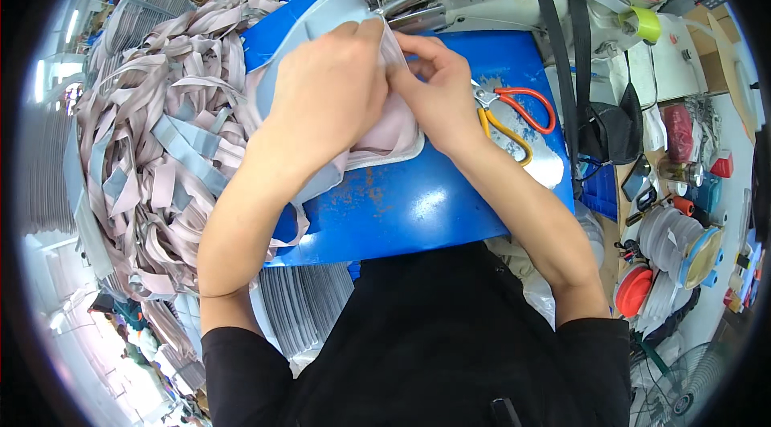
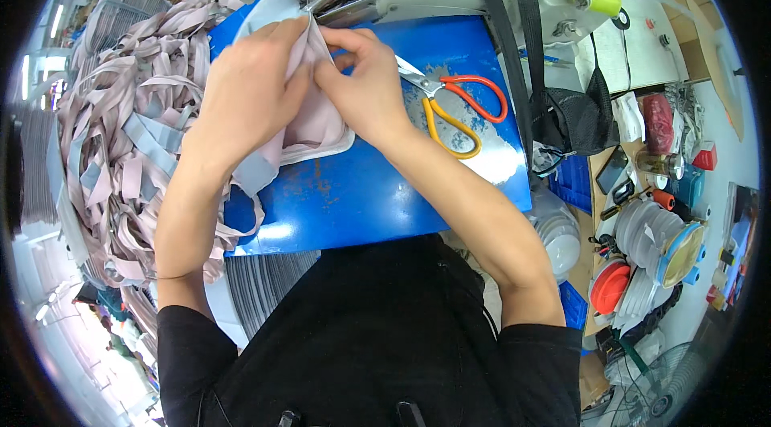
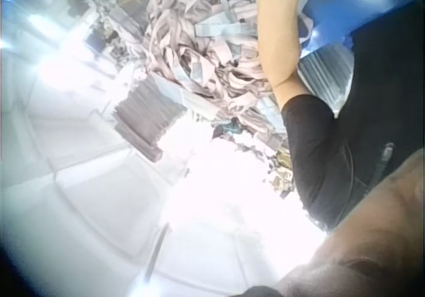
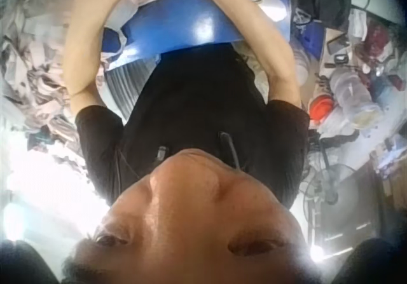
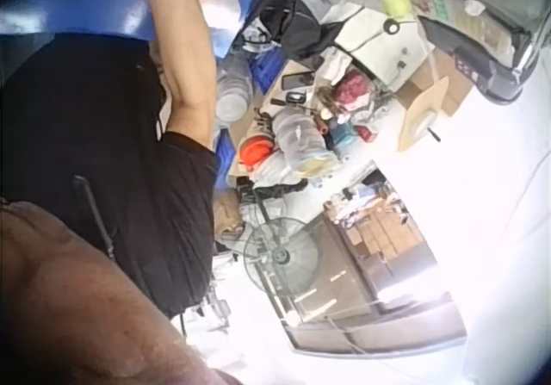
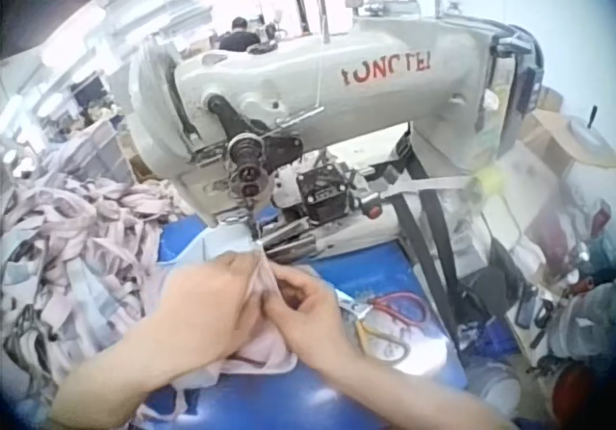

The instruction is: The person assembles face masks by inserting pink elastic straps into the edges of light blue fabric pieces. They feed the fabric through a sewing machine to stitch the straps in place, then use scissors to trim the excess elastic. The process is repeated for multiple units in a continuous workflow.

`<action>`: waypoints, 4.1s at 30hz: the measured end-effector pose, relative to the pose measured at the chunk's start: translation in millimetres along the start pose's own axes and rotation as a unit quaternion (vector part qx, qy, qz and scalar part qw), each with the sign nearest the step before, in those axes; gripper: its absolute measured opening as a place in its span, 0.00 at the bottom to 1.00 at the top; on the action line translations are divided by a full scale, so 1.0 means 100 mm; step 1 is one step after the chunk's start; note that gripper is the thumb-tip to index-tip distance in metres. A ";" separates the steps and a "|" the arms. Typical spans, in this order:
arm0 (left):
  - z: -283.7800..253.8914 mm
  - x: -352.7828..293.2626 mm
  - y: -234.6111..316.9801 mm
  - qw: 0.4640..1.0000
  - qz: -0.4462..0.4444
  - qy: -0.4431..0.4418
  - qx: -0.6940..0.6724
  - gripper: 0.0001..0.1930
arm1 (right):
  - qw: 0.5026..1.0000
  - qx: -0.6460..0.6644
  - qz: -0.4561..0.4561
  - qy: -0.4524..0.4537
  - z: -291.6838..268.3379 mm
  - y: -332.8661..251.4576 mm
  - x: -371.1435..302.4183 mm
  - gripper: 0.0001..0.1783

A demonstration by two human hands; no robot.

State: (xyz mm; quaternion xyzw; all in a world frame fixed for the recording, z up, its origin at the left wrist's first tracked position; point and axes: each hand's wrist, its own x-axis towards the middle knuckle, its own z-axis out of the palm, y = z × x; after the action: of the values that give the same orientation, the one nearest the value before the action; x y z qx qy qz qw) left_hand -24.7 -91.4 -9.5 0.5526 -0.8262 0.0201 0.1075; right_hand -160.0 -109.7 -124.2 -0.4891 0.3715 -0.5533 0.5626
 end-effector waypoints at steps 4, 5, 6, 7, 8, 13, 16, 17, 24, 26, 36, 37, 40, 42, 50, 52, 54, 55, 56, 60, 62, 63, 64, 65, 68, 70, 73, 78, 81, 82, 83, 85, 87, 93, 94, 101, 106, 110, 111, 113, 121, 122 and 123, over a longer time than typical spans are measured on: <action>-0.01 -0.44 0.12 0.992 0.033 0.115 -0.046 0.17 | 0.979 -0.194 -0.049 -0.026 -0.26 -0.15 -0.38 0.18; 0.05 -0.54 0.14 0.988 0.048 0.136 -0.050 0.19 | 0.986 -0.164 -0.014 -0.022 -0.28 -0.13 -0.46 0.18; 0.11 -0.62 0.13 0.984 0.059 0.159 -0.054 0.20 | 0.991 -0.133 0.020 -0.024 -0.29 -0.10 -0.53 0.17; 0.19 -0.64 0.09 0.977 0.111 0.178 -0.046 0.18 | 0.995 -0.079 0.052 -0.003 -0.28 -0.10 -0.56 0.17; 0.25 -0.62 0.06 0.970 0.140 0.191 -0.047 0.17 | 0.995 -0.034 0.096 -0.008 -0.28 -0.14 -0.57 0.16; 0.30 -0.48 0.04 0.956 0.214 0.195 -0.054 0.13 | 0.979 0.099 0.180 -0.008 -0.22 -0.31 -0.58 0.12; 0.29 -0.37 -0.05 0.955 0.233 0.180 -0.048 0.12 | 0.972 0.157 0.173 -0.014 -0.16 -0.31 -0.44 0.13; 0.28 -0.33 -0.09 0.954 0.239 0.178 -0.044 0.12 | 0.972 0.156 0.173 -0.008 -0.13 -0.30 -0.39 0.13; 0.24 -0.02 -0.37 0.951 0.257 0.170 -0.014 0.13 | 0.971 0.170 0.166 -0.001 0.04 -0.17 0.00 0.13; 0.21 0.08 -0.43 0.952 0.251 0.175 -0.002 0.14 | 0.971 0.176 0.161 0.016 0.10 -0.15 0.11 0.13; 0.71 -0.56 -0.27 0.975 0.086 0.191 -0.077 0.32 | 0.971 0.170 0.095 0.141 0.34 -0.05 0.30 0.12; 0.71 -0.57 -0.32 0.981 0.095 0.159 -0.059 0.42 | 0.975 0.148 0.100 0.131 0.32 -0.05 0.30 0.12; 0.57 -0.50 -0.23 0.990 0.049 0.128 -0.019 0.42 | 0.978 0.129 0.089 0.136 0.32 0.00 0.32 0.11; 0.59 -0.52 -0.25 0.996 0.006 0.090 -0.018 0.42 | 0.981 0.103 0.088 0.140 0.32 -0.01 0.32 0.13; 0.27 -0.58 -0.24 0.998 0.049 0.019 -0.034 0.22 | 0.985 -0.018 0.128 0.118 0.32 -0.10 0.29 0.13; 0.15 -0.50 -0.06 0.995 0.097 0.015 -0.034 0.17 | 0.987 -0.077 0.103 0.092 0.29 -0.10 0.23 0.15; 0.09 -0.39 0.03 0.991 0.129 0.001 -0.022 0.11 | 0.987 -0.115 0.083 0.068 0.25 -0.10 0.25 0.16; 0.08 -0.38 0.06 0.993 0.118 -0.010 -0.011 0.06 | 0.990 -0.056 0.122 0.030 0.21 -0.11 0.28 0.17; 0.02 -0.41 0.08 0.991 0.135 -0.007 -0.009 0.08 | 0.988 -0.004 0.156 0.016 0.18 -0.10 0.24 0.17; -0.47 -0.18 0.00 0.971 0.192 0.086 0.113 0.19 | 0.970 0.101 0.220 -0.026 0.01 -0.34 0.19 0.20; -0.60 -0.13 -0.33 0.979 0.148 0.002 0.138 0.30 | 0.967 0.121 0.221 -0.036 0.05 -0.34 0.19 0.21; -0.62 -0.12 -0.50 0.982 0.137 -0.055 0.118 0.32 | 0.966 0.134 0.220 -0.036 0.08 -0.33 0.17 0.21; -0.61 -0.09 -0.65 0.981 0.128 -0.109 0.094 0.35 | 0.965 0.144 0.218 -0.033 0.08 -0.31 0.17 0.21; -0.65 -0.05 -0.72 0.968 0.155 -0.123 0.152 0.38 | 0.964 0.153 0.216 -0.031 0.09 -0.30 0.16 0.21; -0.71 0.11 -0.76 0.942 0.222 -0.150 0.201 0.38 | 0.962 0.159 0.224 -0.014 0.02 -0.31 0.10 0.20; -0.75 0.17 -0.74 0.927 0.258 -0.145 0.230 0.36 | 0.963 0.151 0.222 -0.016 0.01 -0.36 0.11 0.19; -0.84 0.21 -0.66 0.912 0.278 -0.147 0.263 0.33 | 0.961 0.154 0.227 -0.020 0.04 -0.35 0.10 0.18; -0.80 0.19 -0.51 0.909 0.258 -0.146 0.292 0.29 | 0.958 0.182 0.222 -0.006 0.09 -0.25 0.22 0.17; -0.73 0.13 -0.31 0.907 0.201 -0.162 0.333 0.28 | 0.956 0.195 0.221 0.005 0.12 -0.23 0.24 0.17; -0.70 0.10 -0.27 0.913 0.186 -0.155 0.328 0.28 | 0.954 0.203 0.219 0.005 0.13 -0.24 0.24 0.17; -0.66 0.06 -0.23 0.919 0.171 -0.148 0.323 0.28 | 0.953 0.210 0.217 0.007 0.14 -0.24 0.24 0.17; -0.56 0.03 -0.11 0.934 0.133 -0.134 0.305 0.27 | 0.956 0.208 0.206 0.000 0.11 -0.18 0.24 0.18; -0.40 0.02 -0.02 0.942 0.109 -0.126 0.290 0.26 | 0.958 0.208 0.196 0.003 0.07 -0.12 0.22 0.19; -0.06 0.03 0.31 0.976 0.043 -0.068 0.201 0.22 | 0.955 0.240 0.176 0.002 0.01 -0.10 0.05 0.19; -0.01 0.07 0.34 0.979 0.033 -0.058 0.195 0.22 | 0.956 0.235 0.174 -0.009 -0.04 -0.08 0.01 0.19; 0.19 0.11 0.37 0.993 -0.105 0.010 0.048 0.22 | 0.992 0.059 0.090 -0.070 -0.37 0.09 -0.42 0.26; 0.25 -0.63 0.62 0.994 -0.043 0.079 -0.062 0.25 | 0.990 -0.047 0.047 -0.122 -0.57 -0.11 -0.96 0.27; 0.44 -1.10 0.80 0.986 0.079 0.123 -0.084 0.25 | 0.975 -0.021 0.205 -0.082 -0.66 -0.32 -1.19 0.21; 0.47 -1.14 0.81 0.983 0.094 0.133 -0.081 0.25 | 0.975 0.016 0.207 -0.079 -0.66 -0.30 -1.21 0.19; 0.51 -1.14 0.78 0.974 0.123 0.174 -0.072 0.18 | 0.975 0.063 0.202 -0.066 -0.61 -0.34 -1.28 0.18; 0.30 -0.87 0.57 0.971 0.161 0.171 -0.035 0.13 | 0.961 0.174 0.210 -0.042 -0.38 -0.38 -1.02 0.14; 0.26 -0.81 0.53 0.973 0.163 0.162 -0.035 0.13 | 0.959 0.182 0.211 -0.042 -0.35 -0.36 -0.95 0.14; 0.22 -0.77 0.49 0.974 0.162 0.153 -0.037 0.13 | 0.958 0.188 0.214 -0.043 -0.32 -0.34 -0.89 0.14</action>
State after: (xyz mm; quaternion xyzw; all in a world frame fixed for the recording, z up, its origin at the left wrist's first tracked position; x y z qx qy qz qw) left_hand -44.6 -6.0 -42.6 0.3973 -0.8787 0.0910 0.2483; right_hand -209.9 -22.9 -110.1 -0.3067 0.3323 -0.4587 0.7649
